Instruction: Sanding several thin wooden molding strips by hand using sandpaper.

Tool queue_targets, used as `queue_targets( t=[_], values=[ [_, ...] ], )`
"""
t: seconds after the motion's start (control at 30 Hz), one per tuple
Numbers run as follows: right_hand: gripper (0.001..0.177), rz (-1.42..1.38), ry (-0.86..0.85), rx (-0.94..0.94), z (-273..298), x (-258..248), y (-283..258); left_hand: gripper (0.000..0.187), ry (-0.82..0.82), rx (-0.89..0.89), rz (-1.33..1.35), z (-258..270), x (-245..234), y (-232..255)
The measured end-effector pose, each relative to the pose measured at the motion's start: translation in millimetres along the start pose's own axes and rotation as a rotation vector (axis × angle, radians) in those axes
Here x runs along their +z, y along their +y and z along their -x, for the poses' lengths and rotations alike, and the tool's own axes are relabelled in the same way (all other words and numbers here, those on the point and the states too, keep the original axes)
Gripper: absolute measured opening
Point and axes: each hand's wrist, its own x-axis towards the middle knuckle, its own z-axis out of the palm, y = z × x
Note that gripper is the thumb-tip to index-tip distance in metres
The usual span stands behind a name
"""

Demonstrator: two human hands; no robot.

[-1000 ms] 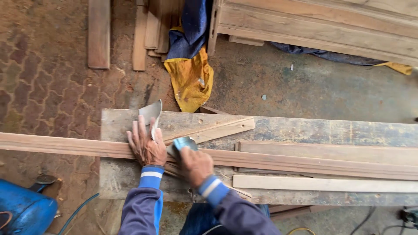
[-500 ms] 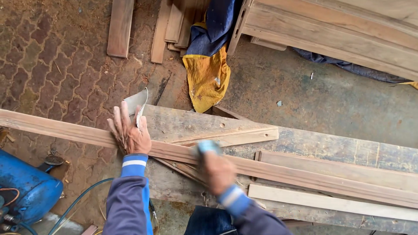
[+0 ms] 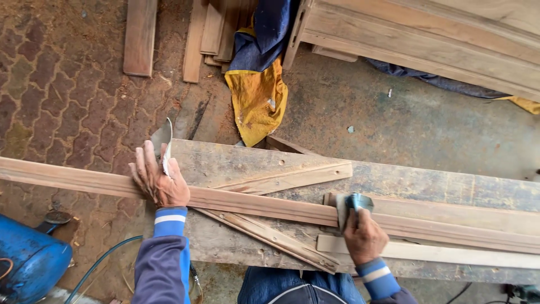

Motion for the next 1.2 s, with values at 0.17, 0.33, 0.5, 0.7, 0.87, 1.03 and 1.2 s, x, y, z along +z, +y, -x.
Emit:
queue_targets(
  t=[0.17, 0.33, 0.5, 0.7, 0.87, 1.03, 1.2],
  values=[
    [0.016, -0.258, -0.203, -0.488, 7.5, 54.0, -62.3, 0.047, 0.022, 0.042, -0.013, 3.1, 10.0, -3.9],
    [0.042, -0.364, -0.075, -0.832, -31.0, 9.4, -90.5, 0.044, 0.000, 0.049, -0.038, 5.7, 8.8, -8.2],
    [0.031, 0.116, -0.692, -0.796, -21.4, 54.4, -64.4, 0.043, -0.019, 0.086, -0.036, 1.2, 5.6, -2.9],
    [0.032, -0.034, -0.594, -0.871, -24.8, 64.1, -149.2, 0.043, -0.013, 0.110, -0.040, 1.5, 9.8, -6.2],
    [0.049, 0.043, -0.534, -0.888, -15.4, 46.3, -51.5, 0.042, -0.014, 0.070, -0.028, 5.1, 9.2, -8.1],
    [0.035, 0.051, -0.628, -0.805, -20.3, 52.3, -72.7, 0.046, 0.019, 0.103, -0.032, 5.1, 9.7, -7.9],
    [0.048, 0.059, -0.745, -1.009, -34.4, 71.9, -222.0, 0.043, -0.012, 0.078, -0.051, 5.1, 10.1, -8.2]
  ],
)
